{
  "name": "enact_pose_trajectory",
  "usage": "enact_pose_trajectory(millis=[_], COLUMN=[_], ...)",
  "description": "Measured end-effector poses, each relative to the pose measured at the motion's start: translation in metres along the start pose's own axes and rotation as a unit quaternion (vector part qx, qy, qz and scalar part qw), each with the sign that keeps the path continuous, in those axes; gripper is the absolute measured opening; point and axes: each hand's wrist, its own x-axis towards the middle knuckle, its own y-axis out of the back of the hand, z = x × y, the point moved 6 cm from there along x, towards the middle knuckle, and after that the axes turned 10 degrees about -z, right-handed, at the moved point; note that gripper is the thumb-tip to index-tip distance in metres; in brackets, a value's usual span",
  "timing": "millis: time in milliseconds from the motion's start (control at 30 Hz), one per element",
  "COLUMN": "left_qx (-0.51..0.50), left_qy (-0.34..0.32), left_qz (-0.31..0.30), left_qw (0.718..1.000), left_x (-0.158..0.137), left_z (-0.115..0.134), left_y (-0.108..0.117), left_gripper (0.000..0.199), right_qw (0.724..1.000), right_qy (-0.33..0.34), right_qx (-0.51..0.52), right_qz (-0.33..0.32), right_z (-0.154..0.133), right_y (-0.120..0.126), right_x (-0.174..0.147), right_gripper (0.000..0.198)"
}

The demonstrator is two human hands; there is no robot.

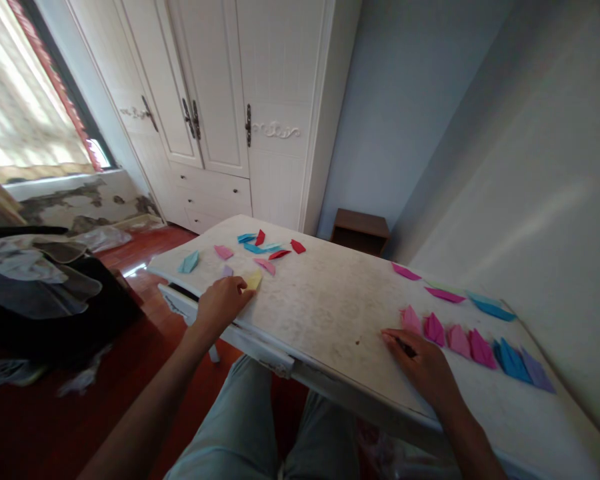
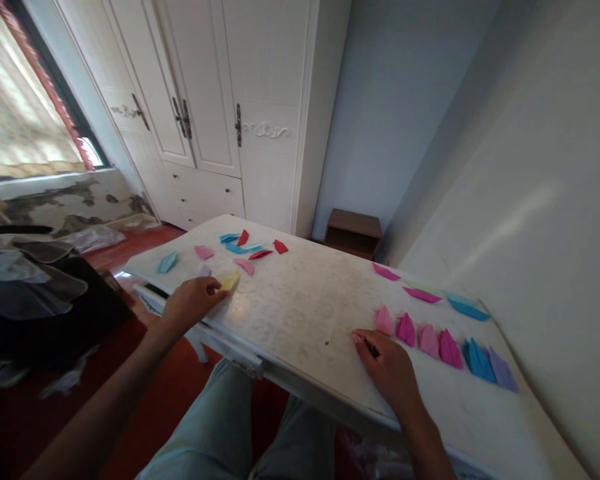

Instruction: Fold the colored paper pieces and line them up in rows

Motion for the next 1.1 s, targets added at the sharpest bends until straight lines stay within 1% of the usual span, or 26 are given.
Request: enact_pose_trajectory(millis=[133,233,333,400,467,600,733,833,933,1033,1100], left_qx=[-0.077,-0.174,-0.257,-0.295,-0.331,-0.396,-0.403,-0.392,-0.386,-0.404,-0.420], left_qy=[-0.026,-0.084,-0.161,-0.194,-0.215,-0.230,-0.252,-0.280,-0.315,-0.352,-0.366], left_qz=[0.017,0.010,-0.009,-0.010,-0.007,-0.023,-0.040,-0.066,-0.090,-0.121,-0.155], left_qw=[0.997,0.981,0.953,0.936,0.919,0.889,0.879,0.874,0.862,0.836,0.816], left_x=[-0.018,-0.027,-0.032,-0.033,-0.032,-0.027,-0.021,-0.017,-0.013,-0.005,0.005], left_z=[-0.013,-0.013,0.001,0.014,0.027,0.053,0.088,0.124,0.165,0.208,0.239], left_y=[0.002,-0.001,-0.004,-0.004,-0.004,-0.012,-0.022,-0.028,-0.033,-0.037,-0.043], left_gripper=[0.032,0.033,0.033,0.032,0.031,0.033,0.032,0.032,0.029,0.022,0.017], right_qw=[1.000,1.000,1.000,1.000,1.000,1.000,1.000,1.000,1.000,0.999,0.999], right_qy=[-0.007,-0.010,-0.009,-0.009,-0.011,-0.015,-0.016,-0.016,-0.014,-0.022,-0.030], right_qx=[-0.004,-0.004,0.001,0.009,0.015,0.021,0.026,0.022,0.015,0.014,0.011], right_qz=[-0.005,-0.006,-0.003,-0.001,-0.002,-0.003,-0.003,-0.009,-0.020,-0.025,-0.028], right_z=[0.002,0.003,0.001,-0.001,-0.003,-0.004,-0.006,-0.009,-0.013,-0.014,-0.013], right_y=[-0.001,-0.002,0.000,0.001,0.001,0.001,0.001,0.002,0.003,0.004,0.003], right_x=[0.000,-0.001,-0.002,-0.002,-0.002,-0.002,-0.002,-0.001,-0.001,0.000,0.001], right_gripper=[0.039,0.039,0.039,0.039,0.039,0.036,0.032,0.029,0.026,0.023,0.022])
